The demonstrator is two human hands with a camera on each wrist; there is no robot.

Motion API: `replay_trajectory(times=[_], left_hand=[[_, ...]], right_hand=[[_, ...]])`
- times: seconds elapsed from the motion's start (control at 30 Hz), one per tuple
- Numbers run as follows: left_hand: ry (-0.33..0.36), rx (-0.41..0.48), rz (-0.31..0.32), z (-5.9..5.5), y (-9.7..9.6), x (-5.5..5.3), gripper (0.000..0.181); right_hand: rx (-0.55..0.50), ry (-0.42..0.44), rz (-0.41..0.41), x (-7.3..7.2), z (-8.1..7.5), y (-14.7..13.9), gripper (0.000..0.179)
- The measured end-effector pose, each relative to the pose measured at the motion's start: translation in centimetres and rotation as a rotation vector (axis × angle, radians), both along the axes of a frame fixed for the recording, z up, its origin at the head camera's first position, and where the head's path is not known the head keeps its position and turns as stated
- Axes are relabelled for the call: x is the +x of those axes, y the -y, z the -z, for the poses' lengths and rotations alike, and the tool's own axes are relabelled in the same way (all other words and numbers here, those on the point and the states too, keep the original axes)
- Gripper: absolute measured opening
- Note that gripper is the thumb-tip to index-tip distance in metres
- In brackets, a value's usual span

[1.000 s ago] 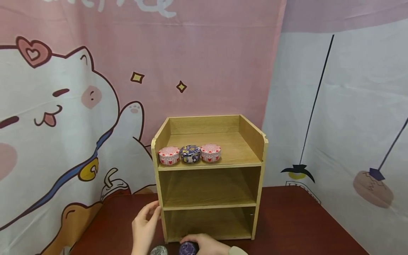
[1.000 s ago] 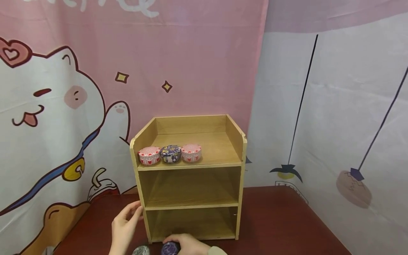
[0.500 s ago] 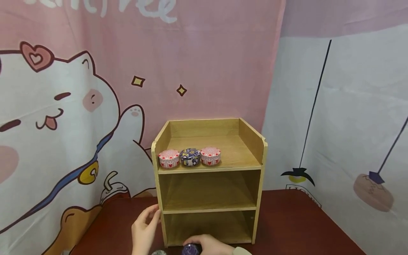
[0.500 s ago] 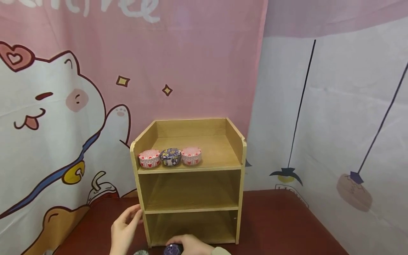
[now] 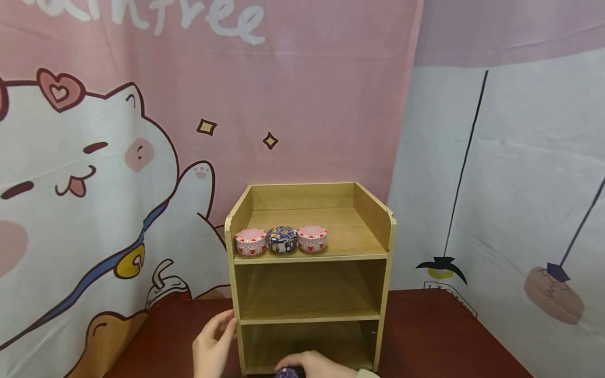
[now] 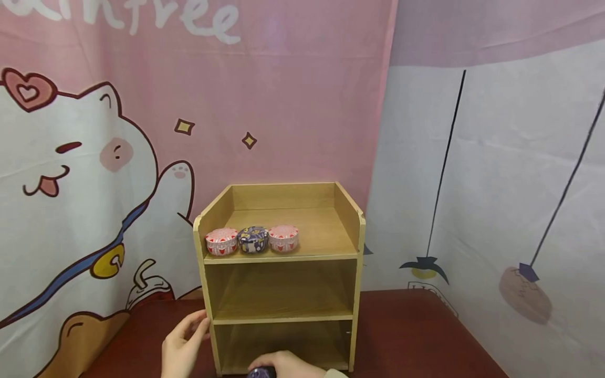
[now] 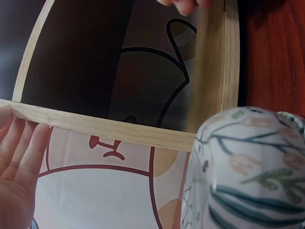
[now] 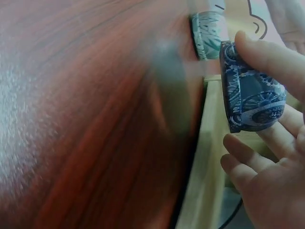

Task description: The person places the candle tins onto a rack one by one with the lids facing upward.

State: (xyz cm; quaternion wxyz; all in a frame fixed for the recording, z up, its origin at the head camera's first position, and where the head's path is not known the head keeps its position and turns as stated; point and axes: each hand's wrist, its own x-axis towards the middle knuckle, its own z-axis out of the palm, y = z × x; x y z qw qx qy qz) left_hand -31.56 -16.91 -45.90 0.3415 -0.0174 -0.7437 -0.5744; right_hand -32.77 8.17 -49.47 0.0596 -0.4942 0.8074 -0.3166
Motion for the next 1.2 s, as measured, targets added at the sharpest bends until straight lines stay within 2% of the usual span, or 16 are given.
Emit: replay_trajectory(times=[0.27, 0.5, 0.8, 0.97, 1.2], left_hand=[[-0.016, -0.008, 0.005, 0.1, 0.0, 0.0, 0.017], [-0.004, -0.018, 0.009, 0.0, 0.2, 0.0, 0.016], [-0.034, -0.01, 0.024, -0.1, 0.2, -0.2, 0.016], [-0.044, -0.013, 0.022, -0.1, 0.3, -0.2, 0.017], [-0.028, -0.027, 0.002, 0.1, 0.2, -0.1, 0.016]], right_hand=[[-0.045, 0.151, -0.005, 0.7, -2.2, -0.9, 0.044], [-0.045, 0.102, 0.004, 1.7, -4.1, -1.8, 0.047], [-0.069, 0.159, 0.012, 2.7, -6.2, -2.8, 0.05], [-0.043, 0.148, 0.025, 3.3, -6.8, -3.3, 0.05], [-0.058, 0.198, 0.018, 3.7, -7.2, -3.5, 0.048]])
